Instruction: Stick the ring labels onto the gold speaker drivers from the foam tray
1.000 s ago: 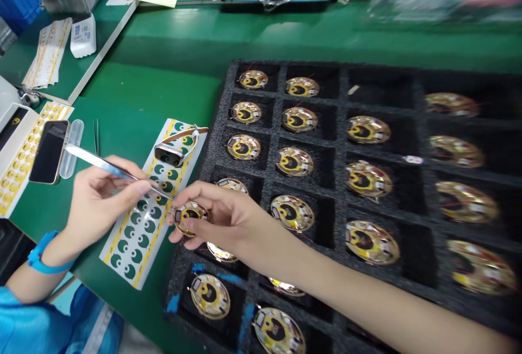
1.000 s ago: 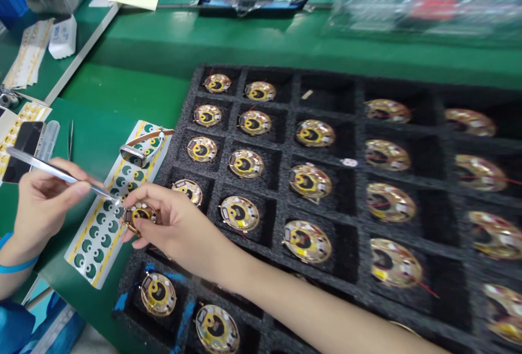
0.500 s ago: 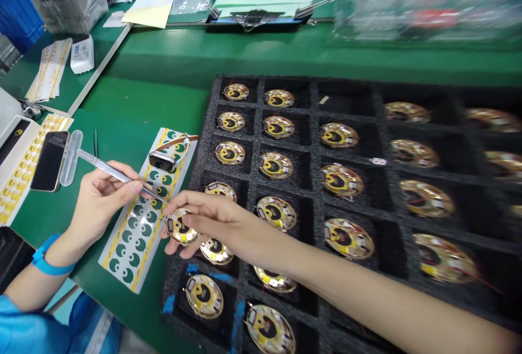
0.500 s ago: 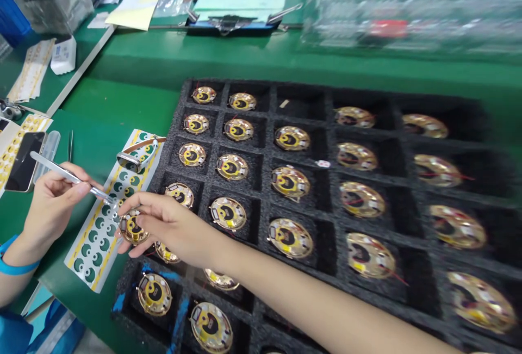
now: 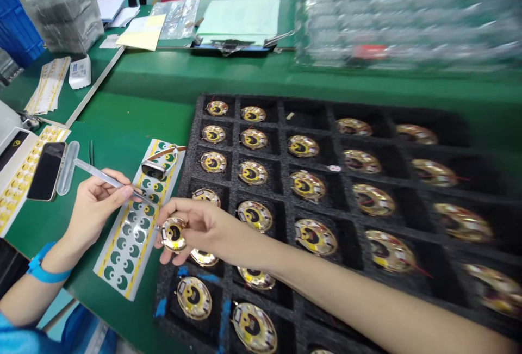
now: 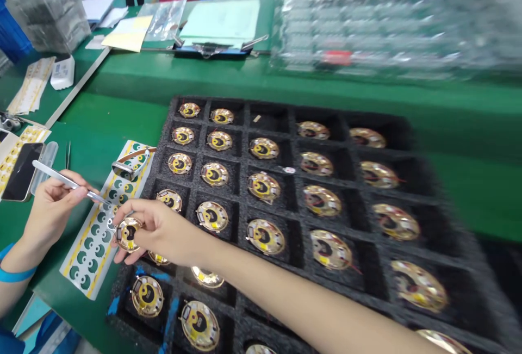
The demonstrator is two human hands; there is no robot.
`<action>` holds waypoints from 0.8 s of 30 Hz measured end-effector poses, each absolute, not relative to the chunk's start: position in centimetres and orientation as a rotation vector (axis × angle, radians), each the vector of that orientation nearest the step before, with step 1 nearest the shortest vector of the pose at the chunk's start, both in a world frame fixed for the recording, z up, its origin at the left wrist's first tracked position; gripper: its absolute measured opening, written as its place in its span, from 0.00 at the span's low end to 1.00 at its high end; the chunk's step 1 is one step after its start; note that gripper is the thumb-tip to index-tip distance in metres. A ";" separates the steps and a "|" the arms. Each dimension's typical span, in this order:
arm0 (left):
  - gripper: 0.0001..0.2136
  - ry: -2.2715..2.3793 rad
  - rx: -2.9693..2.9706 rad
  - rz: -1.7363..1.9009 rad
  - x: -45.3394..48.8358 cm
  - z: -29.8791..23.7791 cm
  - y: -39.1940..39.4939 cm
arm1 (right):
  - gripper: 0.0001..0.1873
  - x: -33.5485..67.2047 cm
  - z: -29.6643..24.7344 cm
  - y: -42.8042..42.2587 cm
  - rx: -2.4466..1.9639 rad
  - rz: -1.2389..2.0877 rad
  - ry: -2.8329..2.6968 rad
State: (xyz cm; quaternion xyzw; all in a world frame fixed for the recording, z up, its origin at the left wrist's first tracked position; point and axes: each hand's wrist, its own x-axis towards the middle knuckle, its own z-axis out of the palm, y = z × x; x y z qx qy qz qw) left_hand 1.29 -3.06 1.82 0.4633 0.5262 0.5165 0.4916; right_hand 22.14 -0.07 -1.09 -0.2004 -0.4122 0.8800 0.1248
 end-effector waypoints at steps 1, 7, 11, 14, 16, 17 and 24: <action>0.08 1.278 1.125 1.258 1.2 1.8 -3.1 | 0.14 22.1 -1.0 -0.1 -0.567 2.563 -1.189; 0.07 1.305 1.149 1.308 0.6 1.7 -3.5 | 0.12 24.9 3.2 3.4 -0.545 2.181 -1.313; 0.09 1.347 1.170 1.334 0.1 1.5 -3.6 | 0.11 30.1 6.5 8.6 -1.028 1.464 -1.382; 0.12 1.391 1.170 1.342 0.1 1.4 -3.4 | 0.11 33.2 6.1 12.6 -1.590 0.988 -1.349; 0.15 1.427 1.168 1.338 0.3 1.4 -3.2 | 0.09 34.2 4.7 14.9 -1.765 0.929 -1.383; 0.16 1.444 1.165 1.335 0.4 1.5 -3.1 | 0.08 34.3 3.9 15.8 -1.821 0.932 -1.425; 0.22 1.532 1.286 1.280 -0.4 0.9 -3.4 | 0.15 34.4 3.2 18.3 -2.074 0.730 -1.786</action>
